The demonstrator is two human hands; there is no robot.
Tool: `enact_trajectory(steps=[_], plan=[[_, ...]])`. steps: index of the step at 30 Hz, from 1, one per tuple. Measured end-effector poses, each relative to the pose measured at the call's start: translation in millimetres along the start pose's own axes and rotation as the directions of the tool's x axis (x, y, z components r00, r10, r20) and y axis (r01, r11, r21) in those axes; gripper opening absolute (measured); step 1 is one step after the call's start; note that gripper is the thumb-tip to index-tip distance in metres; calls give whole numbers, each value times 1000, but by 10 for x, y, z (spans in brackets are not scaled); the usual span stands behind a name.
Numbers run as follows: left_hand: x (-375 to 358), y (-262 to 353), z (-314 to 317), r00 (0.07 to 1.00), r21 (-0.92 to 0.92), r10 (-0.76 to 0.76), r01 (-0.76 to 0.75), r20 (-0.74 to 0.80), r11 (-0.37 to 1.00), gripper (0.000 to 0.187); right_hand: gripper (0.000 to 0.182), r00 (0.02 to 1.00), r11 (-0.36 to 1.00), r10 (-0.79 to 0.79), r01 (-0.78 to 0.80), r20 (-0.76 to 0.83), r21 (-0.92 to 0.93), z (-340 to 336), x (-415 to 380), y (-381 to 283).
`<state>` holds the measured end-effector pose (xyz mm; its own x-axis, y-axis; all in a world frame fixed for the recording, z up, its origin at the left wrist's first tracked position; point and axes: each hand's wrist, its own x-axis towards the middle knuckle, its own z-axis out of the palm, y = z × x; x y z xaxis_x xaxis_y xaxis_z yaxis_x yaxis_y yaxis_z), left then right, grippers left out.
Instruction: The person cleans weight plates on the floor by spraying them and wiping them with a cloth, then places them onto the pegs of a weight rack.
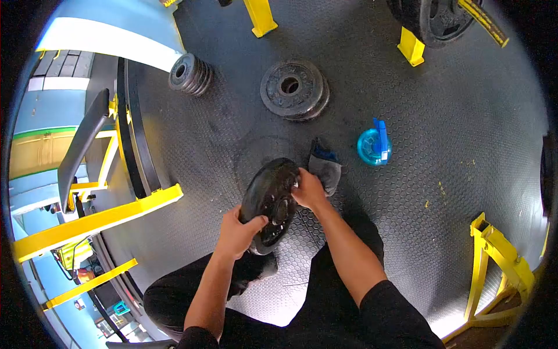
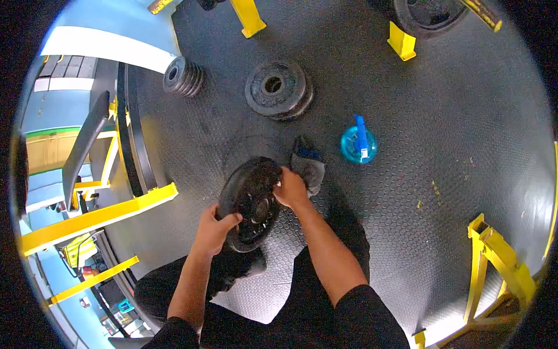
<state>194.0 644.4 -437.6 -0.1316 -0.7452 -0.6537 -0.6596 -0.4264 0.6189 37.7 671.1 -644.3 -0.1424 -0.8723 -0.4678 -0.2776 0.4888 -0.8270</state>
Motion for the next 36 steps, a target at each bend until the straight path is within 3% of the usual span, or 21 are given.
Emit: enact_trajectory(steps=[1, 2, 5, 7, 9, 13, 15, 17, 18, 20, 23, 25, 26, 28, 29, 30, 31, 33, 34, 36], plan=[[101, -124, -71, 999, -124, -54, 54, 4, 991, 30, 53, 998, 998, 25, -28, -57, -55, -68, 1, -20], [179, -251, -123, 994, -247, -110, 109, 13, 963, 30, 52, 986, 993, -85, 71, -144, -97, -153, -21, 10], [462, -441, -110, 999, -173, -1, -7, -44, 985, 35, 50, 952, 967, -174, 117, -252, -228, -414, -28, -5], [571, -416, -145, 1000, -230, 0, -4, -17, 973, 44, 49, 943, 949, -204, 125, -262, -291, -477, -105, -52], [720, -457, -211, 997, 13, 53, -52, -56, 999, 52, 50, 896, 930, -289, 179, -338, -320, -477, -64, -41], [1130, -1062, -278, 978, 21, 155, -153, -143, 988, 51, 56, 865, 932, -300, 178, -401, -314, -254, 63, -2], [1306, -1140, -351, 978, 61, 192, -187, -82, 980, 51, 56, 866, 927, -317, 198, -387, -318, -211, 92, -9], [1492, -1226, -365, 983, 368, 182, -170, 4, 914, 60, 55, 871, 922, -326, 207, -368, -328, -166, 120, 11], [1572, -1254, -334, 984, 356, 180, -171, 6, 919, 60, 53, 880, 921, -291, 152, -375, -359, -134, 120, 8], [1645, -1371, -200, 961, 598, 264, -164, -82, 785, 63, 50, 898, 908, -255, 95, -357, -408, -117, 104, 32], [1461, -1408, -97, 948, 516, 253, -121, -194, 848, 65, 48, 849, 887, -334, 135, -410, -442, -107, 44, -48], [1354, -1295, -115, 946, 537, 261, -119, -195, 835, 68, 44, 739, 849, -498, 312, -453, -425, -273, -166, -29], [1305, -1256, -116, 931, 544, 307, -157, -198, 824, 68, 34, 720, 880, -457, 283, -522, -380, -393, -316, -8], [1284, -1178, -93, 908, 541, 369, -212, -200, 814, 68, 35, 736, 994, 32, 49, -676, 101, -680, -624, -1], [1307, -1127, -129, 897, 581, 409, -245, -170, 777, 65, 40, 567, 992, 54, 67, -822, 112, -805, -658, 156], [1328, -1061, -164, 884, 621, 447, -273, -141, 735, 63, 53, 482, 993, -85, -26, -872, -111, -1040, -704, 206], [1298, -901, -207, 878, 621, 455, -275, -149, 734, 63, 53, 478, 993, -93, -14, -873, -114, -1221, -624, 265], [1078, -449, -352, 900, 638, 421, -391, 114, 664, 55, 70, 318, 931, -356, 198, -878, -306, -1457, -344, 431], [959, -301, -411, 896, 645, 432, -392, 105, 656, 55, 70, 308, 929, -358, 212, -881, -304, -1574, -312, 525], [701, 14, -587, 859, 657, 436, -495, 269, 568, 47, 79, 704, 978, -200, 185, -681, -95, -1740, -190, 524]])
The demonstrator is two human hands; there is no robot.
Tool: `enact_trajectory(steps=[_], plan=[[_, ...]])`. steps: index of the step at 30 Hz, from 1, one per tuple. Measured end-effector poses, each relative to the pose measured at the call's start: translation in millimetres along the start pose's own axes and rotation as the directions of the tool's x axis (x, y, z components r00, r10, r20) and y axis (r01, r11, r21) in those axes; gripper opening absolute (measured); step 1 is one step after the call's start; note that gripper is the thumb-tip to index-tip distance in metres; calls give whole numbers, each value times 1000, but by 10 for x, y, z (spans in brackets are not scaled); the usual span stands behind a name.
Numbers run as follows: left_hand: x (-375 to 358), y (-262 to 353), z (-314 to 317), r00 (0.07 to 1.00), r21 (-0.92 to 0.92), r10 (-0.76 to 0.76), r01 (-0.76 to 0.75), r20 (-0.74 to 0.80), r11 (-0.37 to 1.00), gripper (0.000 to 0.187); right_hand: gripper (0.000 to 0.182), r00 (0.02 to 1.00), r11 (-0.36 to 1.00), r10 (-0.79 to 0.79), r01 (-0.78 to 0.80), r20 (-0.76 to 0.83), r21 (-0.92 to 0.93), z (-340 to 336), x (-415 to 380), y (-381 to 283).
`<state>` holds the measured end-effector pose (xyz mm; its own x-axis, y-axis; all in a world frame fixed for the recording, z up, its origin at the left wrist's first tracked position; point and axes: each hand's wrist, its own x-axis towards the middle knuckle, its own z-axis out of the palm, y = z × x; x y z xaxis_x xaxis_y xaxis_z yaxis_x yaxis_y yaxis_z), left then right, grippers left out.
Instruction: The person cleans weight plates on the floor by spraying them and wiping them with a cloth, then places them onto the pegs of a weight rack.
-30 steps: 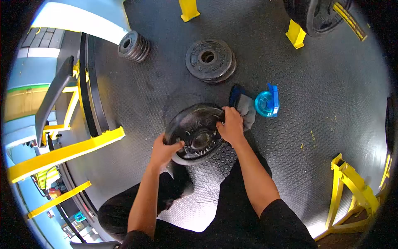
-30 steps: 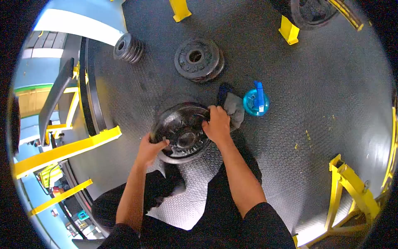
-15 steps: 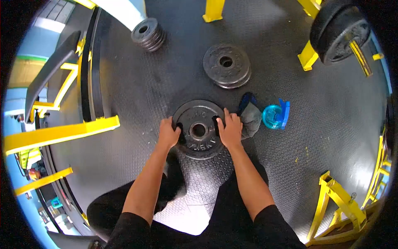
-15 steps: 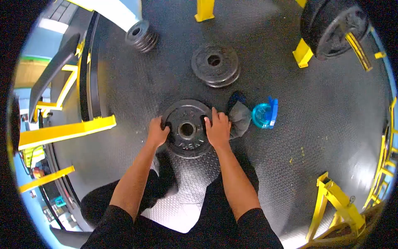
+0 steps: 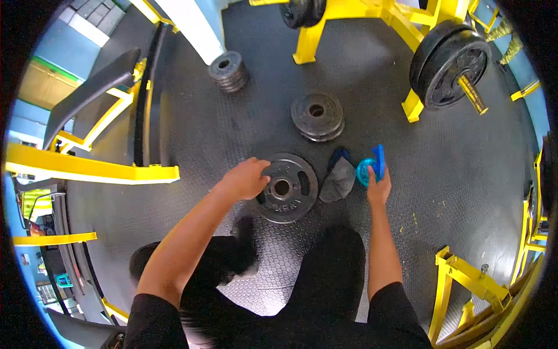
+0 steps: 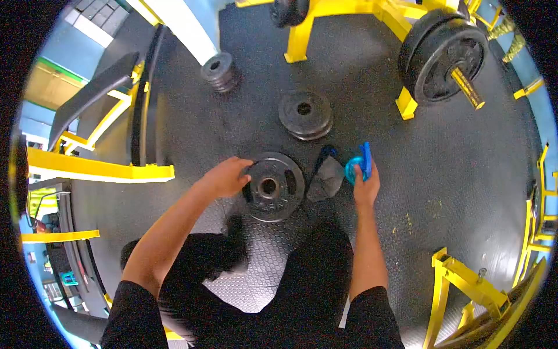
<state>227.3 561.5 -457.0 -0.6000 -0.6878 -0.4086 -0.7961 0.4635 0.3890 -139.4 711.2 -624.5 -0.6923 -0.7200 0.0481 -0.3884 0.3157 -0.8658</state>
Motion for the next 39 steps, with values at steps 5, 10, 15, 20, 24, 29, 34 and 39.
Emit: enact_trajectory(steps=[5, 10, 15, 20, 24, 29, 34, 39], plan=[[-768, 840, -1135, 985, -32, 83, -89, -152, 996, 44, 65, 966, 947, -258, 258, 21, -194, -259, -328, -981], [-967, 1071, -1400, 911, -75, 129, -171, -391, 982, 41, 66, 869, 943, -273, 326, 413, -63, -62, -899, -1332], [-828, 843, -1531, 957, 94, 19, 8, -288, 996, 41, 70, 752, 989, 21, -111, 659, 95, 382, -1701, -1464], [-851, 889, -1521, 970, 35, 12, -3, -242, 999, 42, 39, 845, 972, -234, 204, 481, 115, 752, -2197, -1086], [-899, 771, -1595, 964, 70, -59, 80, -261, 994, 43, 27, 725, 994, 103, -99, 681, -45, 674, -2263, -1187], [-857, 619, -1629, 952, 10, -135, 143, -276, 990, 46, 21, 797, 988, -23, 112, 604, -110, 840, -2280, -1011], [-808, 525, -1573, 941, 15, -134, 146, -310, 989, 41, 26, 807, 948, -24, 206, 590, -242, 820, -2282, -1060], [-847, 544, -1630, 949, -11, -123, 125, -290, 992, 50, 25, 817, 978, -9, 127, 577, -165, 760, -2257, -1226]])
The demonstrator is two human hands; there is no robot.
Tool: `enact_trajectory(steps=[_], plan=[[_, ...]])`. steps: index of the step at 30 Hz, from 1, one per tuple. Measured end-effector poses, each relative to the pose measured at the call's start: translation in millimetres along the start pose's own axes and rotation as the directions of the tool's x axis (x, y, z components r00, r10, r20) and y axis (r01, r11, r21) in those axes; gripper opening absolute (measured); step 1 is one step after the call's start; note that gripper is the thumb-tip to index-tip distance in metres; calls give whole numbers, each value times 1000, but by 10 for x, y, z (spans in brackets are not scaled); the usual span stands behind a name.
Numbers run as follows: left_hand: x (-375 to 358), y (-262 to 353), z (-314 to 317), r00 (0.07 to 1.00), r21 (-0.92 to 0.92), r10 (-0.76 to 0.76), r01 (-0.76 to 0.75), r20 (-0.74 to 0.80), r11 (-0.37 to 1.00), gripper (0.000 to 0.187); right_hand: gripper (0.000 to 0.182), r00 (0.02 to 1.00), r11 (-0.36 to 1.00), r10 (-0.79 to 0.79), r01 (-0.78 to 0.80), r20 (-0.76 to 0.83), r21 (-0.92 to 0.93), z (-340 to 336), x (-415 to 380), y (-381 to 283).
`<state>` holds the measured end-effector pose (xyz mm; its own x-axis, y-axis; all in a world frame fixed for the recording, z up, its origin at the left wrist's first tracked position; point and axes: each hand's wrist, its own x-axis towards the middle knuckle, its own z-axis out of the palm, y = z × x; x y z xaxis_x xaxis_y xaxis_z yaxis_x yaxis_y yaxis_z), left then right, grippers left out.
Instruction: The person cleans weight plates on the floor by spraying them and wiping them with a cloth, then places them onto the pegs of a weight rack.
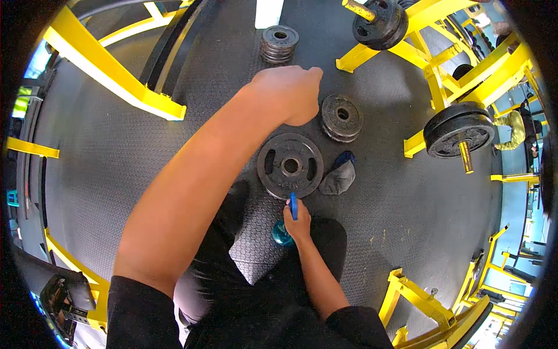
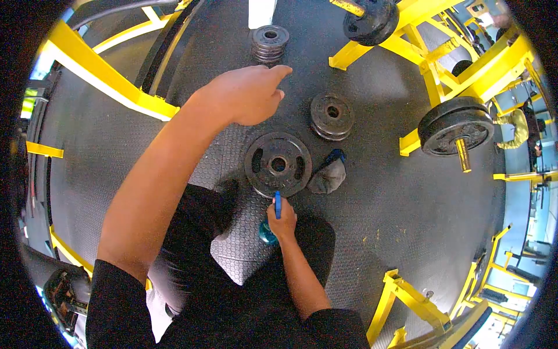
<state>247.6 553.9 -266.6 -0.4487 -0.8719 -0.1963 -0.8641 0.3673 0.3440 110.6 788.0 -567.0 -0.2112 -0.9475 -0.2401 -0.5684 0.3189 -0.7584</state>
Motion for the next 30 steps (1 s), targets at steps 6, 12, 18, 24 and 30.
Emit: enact_trajectory(steps=[6, 12, 18, 24, 30], plan=[[9, -45, 42, 995, -7, 21, -21, -96, 1000, 39, 25, 976, 977, -209, 207, -59, -43, -29, 363, -97], [39, -44, 41, 996, -8, 6, -7, -87, 1000, 40, 24, 989, 982, -108, 91, -99, -163, -57, 576, -214], [73, -30, 56, 998, 17, 7, -5, -67, 1000, 40, 26, 997, 988, -32, 42, -68, 147, 39, 521, -80], [48, -34, 38, 997, -14, 13, -14, -72, 1000, 40, 24, 992, 984, -55, 34, -116, -174, 0, 490, -229], [79, -60, 58, 999, -1, 2, -3, -54, 1000, 40, 33, 993, 986, -92, 101, -70, 136, -84, 459, -307]])
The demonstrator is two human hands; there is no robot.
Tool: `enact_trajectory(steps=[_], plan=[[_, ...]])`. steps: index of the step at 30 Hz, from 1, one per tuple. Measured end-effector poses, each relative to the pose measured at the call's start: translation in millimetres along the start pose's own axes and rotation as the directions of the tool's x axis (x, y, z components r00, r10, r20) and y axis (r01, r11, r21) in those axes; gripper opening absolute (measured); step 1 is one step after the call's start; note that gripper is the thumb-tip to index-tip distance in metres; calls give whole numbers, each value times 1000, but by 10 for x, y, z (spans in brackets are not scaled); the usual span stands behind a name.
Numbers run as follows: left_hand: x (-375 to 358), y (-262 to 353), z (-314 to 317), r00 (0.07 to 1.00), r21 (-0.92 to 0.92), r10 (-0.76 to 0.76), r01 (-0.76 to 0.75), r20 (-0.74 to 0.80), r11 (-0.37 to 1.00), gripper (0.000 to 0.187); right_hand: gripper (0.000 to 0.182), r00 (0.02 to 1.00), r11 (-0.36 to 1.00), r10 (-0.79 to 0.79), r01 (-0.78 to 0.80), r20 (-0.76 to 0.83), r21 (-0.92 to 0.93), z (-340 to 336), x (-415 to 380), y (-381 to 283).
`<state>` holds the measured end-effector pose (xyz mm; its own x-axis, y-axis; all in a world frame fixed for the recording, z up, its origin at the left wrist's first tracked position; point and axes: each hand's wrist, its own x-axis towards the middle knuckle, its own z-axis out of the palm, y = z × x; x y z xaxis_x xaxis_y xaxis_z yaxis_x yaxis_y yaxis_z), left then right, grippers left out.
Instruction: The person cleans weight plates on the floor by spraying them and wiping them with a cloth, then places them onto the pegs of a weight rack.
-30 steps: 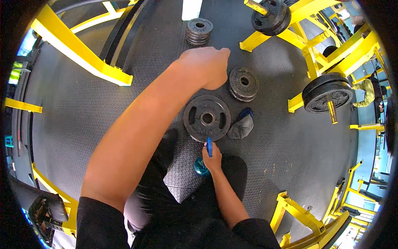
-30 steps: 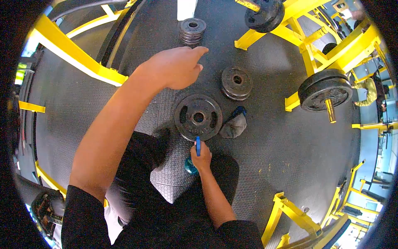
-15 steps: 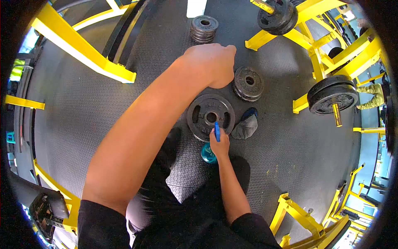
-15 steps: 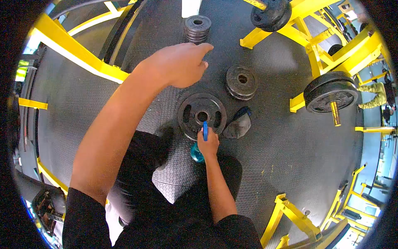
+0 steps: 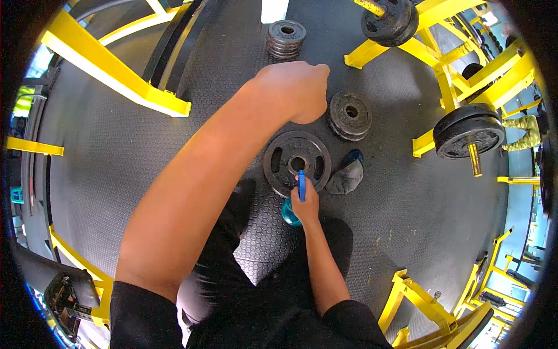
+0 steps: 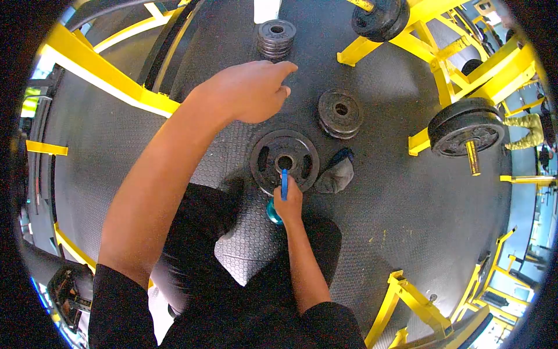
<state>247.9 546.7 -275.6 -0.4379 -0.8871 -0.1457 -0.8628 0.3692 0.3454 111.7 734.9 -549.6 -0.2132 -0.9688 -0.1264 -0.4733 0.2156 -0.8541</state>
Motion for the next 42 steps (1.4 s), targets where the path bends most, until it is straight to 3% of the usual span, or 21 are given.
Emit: enact_trajectory(steps=[2, 3, 4, 5, 6, 7, 8, 10, 12, 14, 18, 20, 21, 24, 28, 29, 31, 34, 37, 41, 42], plan=[[-9, 29, -27, 1000, -3, 4, -4, 26, 1000, 43, 39, 986, 985, -169, 168, -7, -48, -139, -50, -164], [-14, 25, -36, 999, -12, 0, 0, 53, 1000, 46, 39, 986, 985, -168, 168, -1, -40, -242, -85, -362], [-16, 13, -26, 998, -8, -11, 12, 64, 1000, 46, 40, 911, 935, -354, 353, -213, -43, -366, -163, -609], [-10, 16, -23, 998, -12, -9, 10, 63, 1000, 46, 41, 757, 852, -503, 517, -417, -87, -414, -225, -729], [-17, 20, -22, 998, -19, -8, 9, 57, 1000, 45, 41, 762, 854, -498, 515, -414, -80, -266, -246, -495], [-44, 24, 14, 998, -24, -9, 11, 64, 1000, 45, 41, 901, 931, -362, 362, -240, -48, -41, -290, -47], [-49, 20, 51, 997, -18, -5, 6, 71, 1000, 45, 40, 978, 980, -198, 195, -68, -47, 75, -357, 207], [93, 4, -63, 999, 15, 18, -19, 47, 1000, 45, 39, 978, 980, -197, 194, -74, -54, 56, -210, 47], [69, 19, 30, 997, -25, 12, -10, 81, 1000, 45, 38, 951, 962, -245, 262, -188, 71, 47, -282, 7], [37, 26, 8, 998, -12, 54, -53, 38, 999, 44, 36, 946, 961, -278, 275, -165, -43, 101, -274, 205], [42, 14, -1, 994, 13, -7, 5, 110, 1000, 44, 28, 992, 995, -88, 84, -89, -46, 165, -390, 346], [46, 16, 16, 995, 14, -2, 1, 103, 1000, 45, 30, 991, 992, 130, -129, 39, -16, 116, -417, 299], [44, 23, 1, 993, 6, 0, -1, 118, 1000, 45, 33, 998, 998, 36, -38, -50, -47, 124, -423, 246], [68, 1, 5, 993, -12, 7, -6, 121, 1000, 45, 31, 1000, 995, -22, 22, 1, -95, 124, -426, 156], [53, 14, -23, 989, -3, -19, 19, 148, 1000, 45, 20, 961, 977, -215, 212, -174, -32, 245, -413, 233], [45, 3, -14, 988, -3, -20, 21, 151, 1000, 45, 20, 962, 977, -212, 210, -173, -30, 238, -420, 241], [41, -9, -5, 992, -5, -4, 5, 125, 1000, 45, 17, 998, 995, -62, 62, 1, -78, 176, -417, 246], [39, -3, -13, 992, -11, -18, 20, 125, 1000, 46, 19, 999, 994, 3, 2, 47, -113, 155, -450, 217], [53, 1, -8, 990, -10, -5, 7, 138, 1000, 46, 19, 985, 990, -143, 141, -97, -22, 212, -433, 174], [76, -14, 30, 989, -5, 1, 0, 150, 1000, 46, 19, 977, 986, -169, 169, -126, -14, 197, -368, 141], [60, -6, 11, 989, 0, -9, 9, 146, 1000, 46, 19, 994, 994, -87, 82, -62, -74, 178, -368, 156]])
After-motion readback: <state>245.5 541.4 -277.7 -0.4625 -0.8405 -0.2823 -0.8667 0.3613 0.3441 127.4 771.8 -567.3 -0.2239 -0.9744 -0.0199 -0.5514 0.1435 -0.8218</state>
